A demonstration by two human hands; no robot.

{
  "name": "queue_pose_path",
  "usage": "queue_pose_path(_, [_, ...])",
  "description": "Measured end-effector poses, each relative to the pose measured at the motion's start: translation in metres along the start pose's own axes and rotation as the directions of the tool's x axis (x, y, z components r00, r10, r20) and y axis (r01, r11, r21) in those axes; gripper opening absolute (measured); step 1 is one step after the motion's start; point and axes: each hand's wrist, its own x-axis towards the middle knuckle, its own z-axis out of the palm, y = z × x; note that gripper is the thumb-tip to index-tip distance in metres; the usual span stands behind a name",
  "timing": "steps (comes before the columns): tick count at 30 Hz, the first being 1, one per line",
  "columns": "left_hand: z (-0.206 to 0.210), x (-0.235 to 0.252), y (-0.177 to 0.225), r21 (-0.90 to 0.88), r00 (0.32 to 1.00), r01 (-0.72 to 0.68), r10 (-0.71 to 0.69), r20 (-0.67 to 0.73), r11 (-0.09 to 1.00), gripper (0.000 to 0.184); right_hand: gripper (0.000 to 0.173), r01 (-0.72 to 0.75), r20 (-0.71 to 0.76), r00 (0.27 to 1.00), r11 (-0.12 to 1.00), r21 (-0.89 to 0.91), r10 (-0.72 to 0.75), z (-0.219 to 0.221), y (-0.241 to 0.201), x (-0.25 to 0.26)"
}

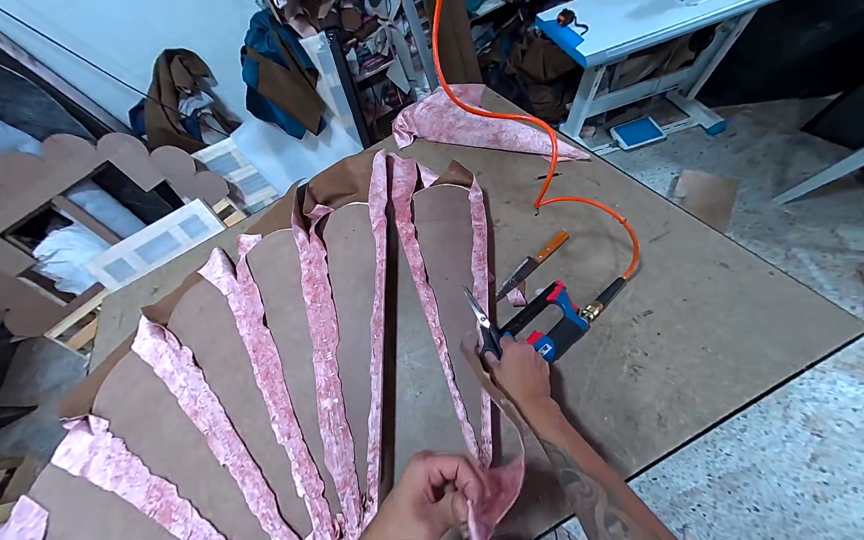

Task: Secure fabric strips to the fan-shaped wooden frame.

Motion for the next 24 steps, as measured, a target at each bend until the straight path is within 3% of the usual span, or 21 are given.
queue_pose_path(2, [-0.016, -0.024, 0.0, 0.062, 0.99, 0.137, -0.139, 0.026, 0.989, 0.036, 0.047, -0.066, -0.049, 0.996, 0.996, 0.055, 0.068, -0.01, -0.001, -0.003])
queue_pose_path(4, [-0.033, -0.05, -0.008, 0.324, 0.939, 0.343, -0.331, -0.092, 0.882, 0.022, 0.06, -0.126, -0.077, 0.988, 0.99, 0.066, 0.131, -0.018, -0.005, -0.004])
queue_pose_path(5, [-0.039, -0.06, -0.013, 0.485, 0.883, 0.463, -0.433, -0.181, 0.742, 0.016, 0.064, -0.144, -0.082, 0.985, 0.988, 0.059, 0.149, -0.02, -0.008, -0.003])
queue_pose_path(7, [-0.045, -0.073, -0.025, 0.672, 0.739, 0.617, -0.595, -0.315, 0.41, 0.036, 0.066, -0.163, -0.089, 0.982, 0.986, 0.036, 0.165, -0.017, -0.016, 0.003])
queue_pose_path(8, [-0.045, -0.076, -0.031, 0.692, 0.696, 0.643, -0.628, -0.35, 0.328, 0.044, 0.066, -0.166, -0.092, 0.981, 0.986, 0.032, 0.168, -0.015, -0.02, 0.007])
queue_pose_path(9, [-0.045, -0.077, -0.035, 0.686, 0.696, 0.649, -0.621, -0.36, 0.33, 0.043, 0.066, -0.169, -0.092, 0.981, 0.985, 0.037, 0.172, -0.013, -0.025, 0.011])
queue_pose_path(11, [-0.046, -0.07, -0.036, 0.621, 0.744, 0.647, -0.545, -0.386, 0.443, 0.032, 0.064, -0.185, -0.102, 0.977, 0.982, 0.046, 0.189, -0.008, -0.033, 0.018])
queue_pose_path(13, [-0.051, -0.04, -0.031, 0.543, 0.75, 0.661, -0.449, -0.485, 0.517, 0.028, 0.061, -0.217, -0.104, 0.97, 0.975, 0.042, 0.22, -0.006, -0.039, 0.022])
queue_pose_path(17, [-0.086, 0.071, -0.022, 0.562, 0.754, 0.635, -0.271, -0.598, 0.529, 0.032, 0.06, -0.277, -0.096, 0.956, 0.96, 0.03, 0.279, -0.007, -0.049, 0.031])
queue_pose_path(20, [-0.109, 0.158, -0.024, 0.561, 0.739, 0.654, -0.267, -0.619, 0.508, 0.031, 0.06, -0.286, -0.075, 0.955, 0.958, 0.019, 0.287, -0.009, -0.054, 0.043])
queue_pose_path(24, [-0.135, 0.237, -0.052, 0.556, 0.723, 0.668, -0.253, -0.643, 0.495, 0.034, 0.058, -0.261, -0.013, 0.965, 0.965, -0.011, 0.261, -0.014, -0.049, 0.052])
